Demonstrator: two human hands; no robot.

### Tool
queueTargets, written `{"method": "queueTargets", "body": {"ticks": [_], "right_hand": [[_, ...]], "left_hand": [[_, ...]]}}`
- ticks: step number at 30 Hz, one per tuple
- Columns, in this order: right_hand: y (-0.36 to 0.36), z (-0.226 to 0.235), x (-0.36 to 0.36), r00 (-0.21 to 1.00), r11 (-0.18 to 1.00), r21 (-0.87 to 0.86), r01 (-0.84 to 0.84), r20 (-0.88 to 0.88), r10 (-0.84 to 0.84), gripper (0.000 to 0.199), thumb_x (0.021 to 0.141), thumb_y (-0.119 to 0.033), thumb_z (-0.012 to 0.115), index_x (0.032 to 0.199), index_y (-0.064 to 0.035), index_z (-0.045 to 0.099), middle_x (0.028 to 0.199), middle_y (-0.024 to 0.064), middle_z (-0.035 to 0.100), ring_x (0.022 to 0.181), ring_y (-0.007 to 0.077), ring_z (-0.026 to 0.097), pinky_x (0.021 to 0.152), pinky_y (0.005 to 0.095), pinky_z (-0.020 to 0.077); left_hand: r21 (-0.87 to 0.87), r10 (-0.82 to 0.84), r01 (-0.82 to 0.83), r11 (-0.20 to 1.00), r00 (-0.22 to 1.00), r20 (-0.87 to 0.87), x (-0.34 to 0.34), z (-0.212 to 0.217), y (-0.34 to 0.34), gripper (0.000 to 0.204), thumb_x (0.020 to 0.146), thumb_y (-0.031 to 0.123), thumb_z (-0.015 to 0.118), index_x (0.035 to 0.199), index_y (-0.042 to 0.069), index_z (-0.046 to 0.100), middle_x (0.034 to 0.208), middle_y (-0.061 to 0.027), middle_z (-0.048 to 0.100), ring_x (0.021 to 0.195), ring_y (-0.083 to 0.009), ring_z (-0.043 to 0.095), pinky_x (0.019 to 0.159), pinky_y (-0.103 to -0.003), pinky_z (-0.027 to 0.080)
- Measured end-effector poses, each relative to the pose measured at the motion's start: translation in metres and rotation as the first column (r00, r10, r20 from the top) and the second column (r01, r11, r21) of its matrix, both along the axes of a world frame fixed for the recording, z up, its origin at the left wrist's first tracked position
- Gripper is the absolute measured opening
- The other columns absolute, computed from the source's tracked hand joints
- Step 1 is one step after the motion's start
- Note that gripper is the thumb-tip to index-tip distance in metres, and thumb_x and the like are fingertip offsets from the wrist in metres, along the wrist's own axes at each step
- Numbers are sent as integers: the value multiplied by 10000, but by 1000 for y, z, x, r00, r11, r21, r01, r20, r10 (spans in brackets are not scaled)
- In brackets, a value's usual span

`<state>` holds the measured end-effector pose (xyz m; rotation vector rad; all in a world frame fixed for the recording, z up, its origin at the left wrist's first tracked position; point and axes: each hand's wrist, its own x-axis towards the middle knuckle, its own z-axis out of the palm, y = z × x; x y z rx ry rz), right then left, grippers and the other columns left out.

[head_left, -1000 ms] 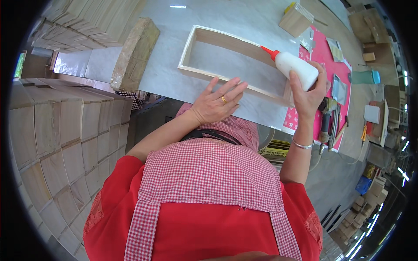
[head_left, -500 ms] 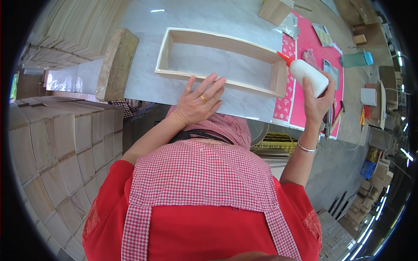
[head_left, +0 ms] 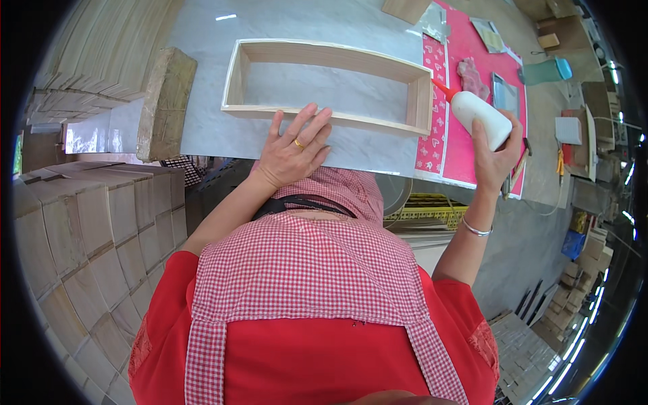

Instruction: Assembling the components of a small wooden box using wood glue and a pneumatic nail gun.

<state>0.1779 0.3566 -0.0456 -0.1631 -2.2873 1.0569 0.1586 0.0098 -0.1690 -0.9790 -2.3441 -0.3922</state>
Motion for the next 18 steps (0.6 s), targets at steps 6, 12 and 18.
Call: {"method": "queueTargets", "body": {"ticks": [6,12,18], "right_hand": [[-8,8,29,998,992,118,49,38,-54,495,778,-84,822,1186,-9,552,1095,93,610,968,167,610,812,300,514],[-14,10,60,997,999,20,36,71,-37,504,772,-68,822,1193,-1,552,1092,84,604,974,163,605,832,300,513],[-19,16,82,994,996,55,73,79,-77,488,784,-82,813,1191,0,556,1093,82,602,984,168,602,843,303,511]], "left_hand": [[0,7,-7,1000,1000,-5,0,0,1,383,823,323,708,1162,147,682,1494,-15,457,1421,-237,374,1211,-529,82],[13,3,-4,1000,1000,13,0,0,1,359,835,327,690,1144,144,686,1493,0,459,1419,-215,378,1211,-531,83],[35,7,-8,999,1000,25,0,1,3,300,850,322,670,1088,140,690,1496,16,457,1424,-186,375,1212,-533,73]]}}
